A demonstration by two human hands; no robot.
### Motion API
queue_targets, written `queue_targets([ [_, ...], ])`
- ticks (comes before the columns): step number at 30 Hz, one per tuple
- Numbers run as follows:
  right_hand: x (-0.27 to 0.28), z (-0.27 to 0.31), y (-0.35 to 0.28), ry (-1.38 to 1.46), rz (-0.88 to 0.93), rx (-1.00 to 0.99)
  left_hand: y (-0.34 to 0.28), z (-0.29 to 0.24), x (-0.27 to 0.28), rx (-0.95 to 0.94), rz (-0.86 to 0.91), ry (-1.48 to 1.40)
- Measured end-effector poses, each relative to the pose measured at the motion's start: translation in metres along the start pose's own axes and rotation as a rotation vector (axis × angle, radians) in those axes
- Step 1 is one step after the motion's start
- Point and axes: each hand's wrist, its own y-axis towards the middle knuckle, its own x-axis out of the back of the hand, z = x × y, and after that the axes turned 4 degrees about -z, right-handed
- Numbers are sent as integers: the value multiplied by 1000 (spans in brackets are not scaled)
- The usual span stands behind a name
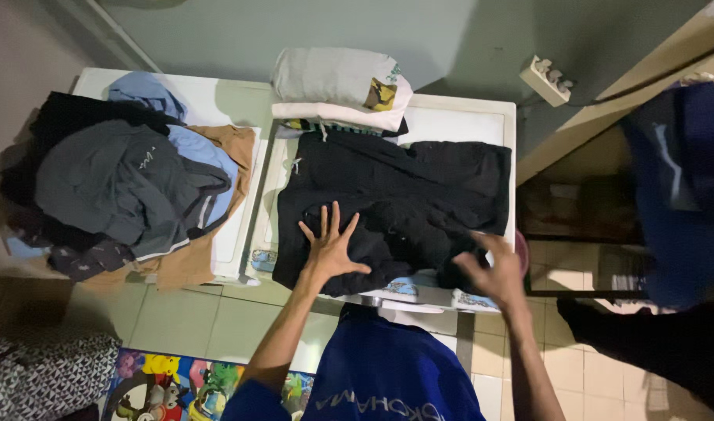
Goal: The person folds a light-colored garment and places it on a stack of folded clothes. Then the person folds a pair of black pants and places them on the same stack. The actions are performed by hand on a white surface.
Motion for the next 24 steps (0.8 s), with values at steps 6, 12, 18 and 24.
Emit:
queue_targets([
  [6,-36,19,-7,-457,-49,295,1,-37,-32,39,-383,125],
  [12,-29,-23,8,189,-74,-407,2,-33,-5,96,91,30],
  [18,-5,-48,26,84,-149,-192,9,-30,9,86,227,29],
  [24,-13,-52,28,19,-33,-319,9,-17,16,25,208,-17],
])
